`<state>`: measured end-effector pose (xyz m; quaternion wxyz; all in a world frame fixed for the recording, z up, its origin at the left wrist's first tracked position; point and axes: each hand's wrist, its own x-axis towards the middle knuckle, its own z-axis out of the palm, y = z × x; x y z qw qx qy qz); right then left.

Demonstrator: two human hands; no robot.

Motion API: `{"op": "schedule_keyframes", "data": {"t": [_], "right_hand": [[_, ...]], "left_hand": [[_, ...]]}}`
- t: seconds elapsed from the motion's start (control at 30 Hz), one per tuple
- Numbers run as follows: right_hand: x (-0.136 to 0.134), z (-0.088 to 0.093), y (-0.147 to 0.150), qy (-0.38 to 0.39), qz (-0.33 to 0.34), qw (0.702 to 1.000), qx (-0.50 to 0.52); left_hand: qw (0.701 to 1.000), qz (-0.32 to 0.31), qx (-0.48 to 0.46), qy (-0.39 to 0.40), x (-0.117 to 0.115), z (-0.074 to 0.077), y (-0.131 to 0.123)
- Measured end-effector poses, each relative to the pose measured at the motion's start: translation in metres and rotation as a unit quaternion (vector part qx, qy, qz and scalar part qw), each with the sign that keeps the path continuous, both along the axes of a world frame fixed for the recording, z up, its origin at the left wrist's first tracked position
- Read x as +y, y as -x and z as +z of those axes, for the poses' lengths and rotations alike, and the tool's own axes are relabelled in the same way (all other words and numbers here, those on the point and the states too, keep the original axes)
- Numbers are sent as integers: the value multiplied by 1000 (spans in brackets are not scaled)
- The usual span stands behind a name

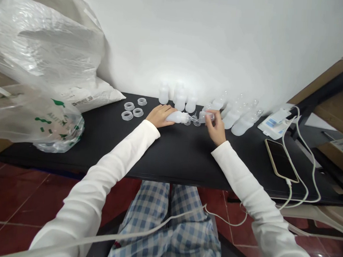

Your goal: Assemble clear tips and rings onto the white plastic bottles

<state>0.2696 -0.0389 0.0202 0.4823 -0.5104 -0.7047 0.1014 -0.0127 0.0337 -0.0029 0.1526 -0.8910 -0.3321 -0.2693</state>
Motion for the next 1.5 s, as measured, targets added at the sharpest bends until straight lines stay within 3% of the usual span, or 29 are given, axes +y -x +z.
{"op": "schedule_keyframes", "data": {"t": [0.1, 0.3, 0.53, 0.77, 0.87, 1.03, 1.27, 1.4, 1.5], "right_hand": [[-1, -9, 9, 4, 85, 996, -14], [4, -21, 14, -17, 146, 987, -60], [9, -29, 10, -36, 181, 978, -99], [5, -25, 9, -38, 202, 975, -89], [2, -25, 12, -16, 182, 979, -86], [-5, -24, 23, 44, 49, 995, -70], [-2, -20, 29, 61, -101, 993, -25], [1, -18, 21, 95, -91, 988, -86], [0, -12, 15, 28, -25, 986, -160]], "left_hand": [[1000, 0, 0, -6, 1, -2, 0], [1000, -8, 20, -8, -1, 0, -4], [999, -25, 27, 14, -6, 4, -7], [998, -44, 19, 29, -7, 4, -8], [998, -52, 21, 40, -9, 2, -11], [999, -37, 25, 28, -17, 4, -23], [1000, -13, 20, -18, -31, 11, -41], [1000, -7, 26, -7, -32, 8, -43], [1000, 3, 2, 20, -28, 4, -41]]}}
